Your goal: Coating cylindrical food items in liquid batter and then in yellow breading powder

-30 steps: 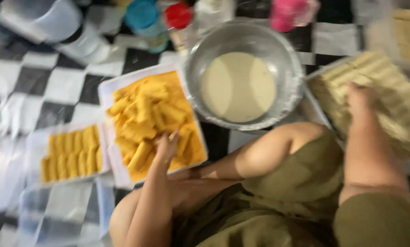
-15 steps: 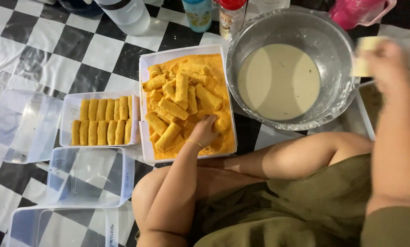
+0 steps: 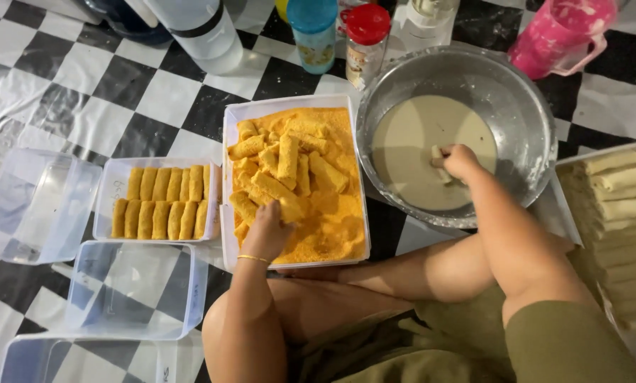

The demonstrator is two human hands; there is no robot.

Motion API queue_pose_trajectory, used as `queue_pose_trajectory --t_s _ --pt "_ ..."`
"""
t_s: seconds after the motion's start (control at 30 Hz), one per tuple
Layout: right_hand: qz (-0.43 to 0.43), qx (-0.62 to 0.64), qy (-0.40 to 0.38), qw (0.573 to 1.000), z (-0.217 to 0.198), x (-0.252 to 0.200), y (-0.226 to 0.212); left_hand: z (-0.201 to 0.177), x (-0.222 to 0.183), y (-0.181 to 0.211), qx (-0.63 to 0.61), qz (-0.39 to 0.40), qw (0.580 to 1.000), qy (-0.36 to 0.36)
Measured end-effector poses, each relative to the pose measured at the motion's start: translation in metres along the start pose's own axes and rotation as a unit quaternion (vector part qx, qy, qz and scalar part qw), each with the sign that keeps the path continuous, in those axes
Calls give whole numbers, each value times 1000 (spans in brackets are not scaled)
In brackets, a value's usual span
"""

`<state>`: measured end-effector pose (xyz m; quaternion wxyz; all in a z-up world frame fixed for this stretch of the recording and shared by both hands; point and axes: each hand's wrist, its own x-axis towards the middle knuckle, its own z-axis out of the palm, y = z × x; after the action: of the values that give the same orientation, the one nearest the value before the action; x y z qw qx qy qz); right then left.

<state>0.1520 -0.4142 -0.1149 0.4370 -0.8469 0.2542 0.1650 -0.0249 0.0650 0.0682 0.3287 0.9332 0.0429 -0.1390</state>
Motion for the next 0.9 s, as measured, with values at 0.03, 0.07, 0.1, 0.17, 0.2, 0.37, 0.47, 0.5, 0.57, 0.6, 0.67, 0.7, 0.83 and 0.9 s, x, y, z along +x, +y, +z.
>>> queue_pose_trajectory --t_s 0.03,0.07,0.1,0.17,0.2,0.37,0.47,0.5,0.57,0.6,0.67,0.7,0.83,0.9 --pt "-12 90 -48 995 2 -4 8 -8 -3 -1 -17 -17 1000 17" --pt "-15 85 -57 995 1 -2 5 -14 -5 -5 -20 -26 999 21" --pt "14 211 -97 973 0 1 2 -20 -6 -9 -43 -46 996 59" --pt "43 331 -140 932 -6 -37 -33 -19 4 -31 -65 -68 990 102" --pt "-97 237 -52 965 -13 -80 -67 -10 16 -48 -2 -112 986 126" --pt "-589 -74 243 767 -35 -144 -101 31 49 -100 91 -142 971 169" --pt "-199 -375 167 890 -42 -51 -9 38 46 -80 142 -143 957 210" --pt "-124 -353 119 920 -45 -7 41 40 38 -62 240 -124 924 271" --pt "-52 -326 75 941 -50 -12 26 45 27 -21 333 -101 876 334" --pt "-71 -127 29 989 -56 -73 -30 53 15 1 220 -13 941 256" --pt "-83 77 -14 993 -65 -165 -114 87 14 16 99 75 978 166" --pt "-116 109 -79 984 -65 -188 -132 113 23 9 155 -1 987 33" --pt "-256 11 -206 944 -17 -249 -157 194 92 -57 186 -101 972 -103" --pt "-373 -13 -231 898 39 -246 -139 171 91 -55 196 -88 963 -161"
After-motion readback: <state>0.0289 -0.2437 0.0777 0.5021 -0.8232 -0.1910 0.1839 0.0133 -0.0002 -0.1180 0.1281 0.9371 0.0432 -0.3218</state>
